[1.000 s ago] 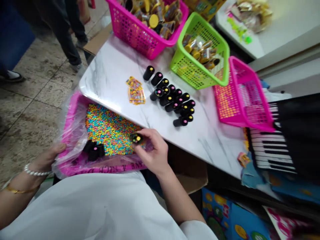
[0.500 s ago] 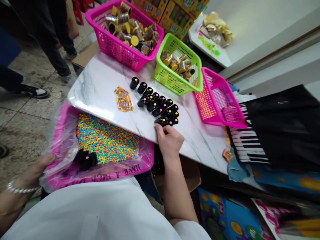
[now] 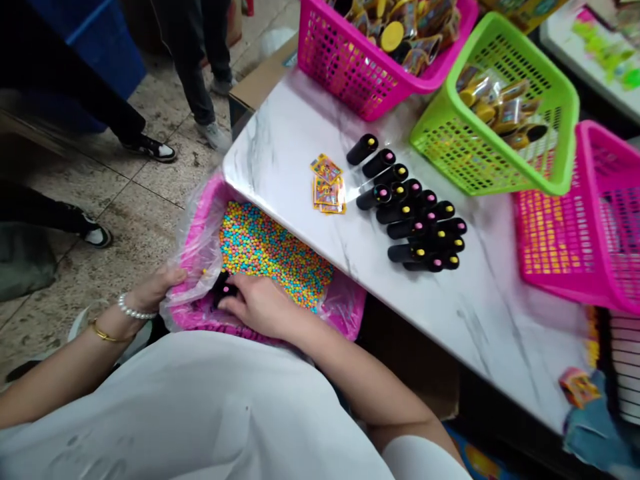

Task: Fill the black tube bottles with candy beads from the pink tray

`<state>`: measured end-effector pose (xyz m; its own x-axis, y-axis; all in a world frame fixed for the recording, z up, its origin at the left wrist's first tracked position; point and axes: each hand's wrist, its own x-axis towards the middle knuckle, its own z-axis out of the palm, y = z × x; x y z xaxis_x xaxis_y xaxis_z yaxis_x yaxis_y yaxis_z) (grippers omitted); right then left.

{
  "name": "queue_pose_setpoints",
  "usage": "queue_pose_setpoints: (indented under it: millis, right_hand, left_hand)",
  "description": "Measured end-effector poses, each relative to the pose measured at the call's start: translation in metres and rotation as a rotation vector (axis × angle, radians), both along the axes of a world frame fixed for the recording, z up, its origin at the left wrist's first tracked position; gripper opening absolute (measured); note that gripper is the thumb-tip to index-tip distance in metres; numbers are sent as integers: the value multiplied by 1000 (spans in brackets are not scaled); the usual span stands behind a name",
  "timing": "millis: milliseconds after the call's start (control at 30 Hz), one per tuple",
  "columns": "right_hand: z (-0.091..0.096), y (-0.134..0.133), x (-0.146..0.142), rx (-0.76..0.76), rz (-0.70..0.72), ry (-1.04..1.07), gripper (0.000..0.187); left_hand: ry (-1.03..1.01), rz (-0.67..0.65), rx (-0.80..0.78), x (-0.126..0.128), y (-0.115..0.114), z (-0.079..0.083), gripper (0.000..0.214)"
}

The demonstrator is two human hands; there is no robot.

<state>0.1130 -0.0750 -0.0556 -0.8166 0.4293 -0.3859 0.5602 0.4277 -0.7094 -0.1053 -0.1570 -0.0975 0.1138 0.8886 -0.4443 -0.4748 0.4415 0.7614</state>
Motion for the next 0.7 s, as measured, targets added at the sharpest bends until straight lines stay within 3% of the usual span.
queue_pose_setpoints:
  millis: [67,100,267,433,600,700]
  right_hand:
    - [-4,5,7,-140,115,130,46]
    - [-6,7,11,-132,158,145,49]
    - [-15,12,25,437,287,-117,39]
    - [-6,11,30,739,294,-165,32]
    - [-18,9,44,730,367,55,27]
    - [-28,16,64,704,182,34,31]
  left_hand:
    - [-5,4,19,-1,1,-3,48]
    - [3,4,22,-2,1,-5,49]
    - [47,-13,34,-3,3,-10,50]
    - [8,-7,8,-1,1,-4,48]
    - [33,-13,-13,-1,1,-2,53]
    - [37,-11,-13,0,2,-3,58]
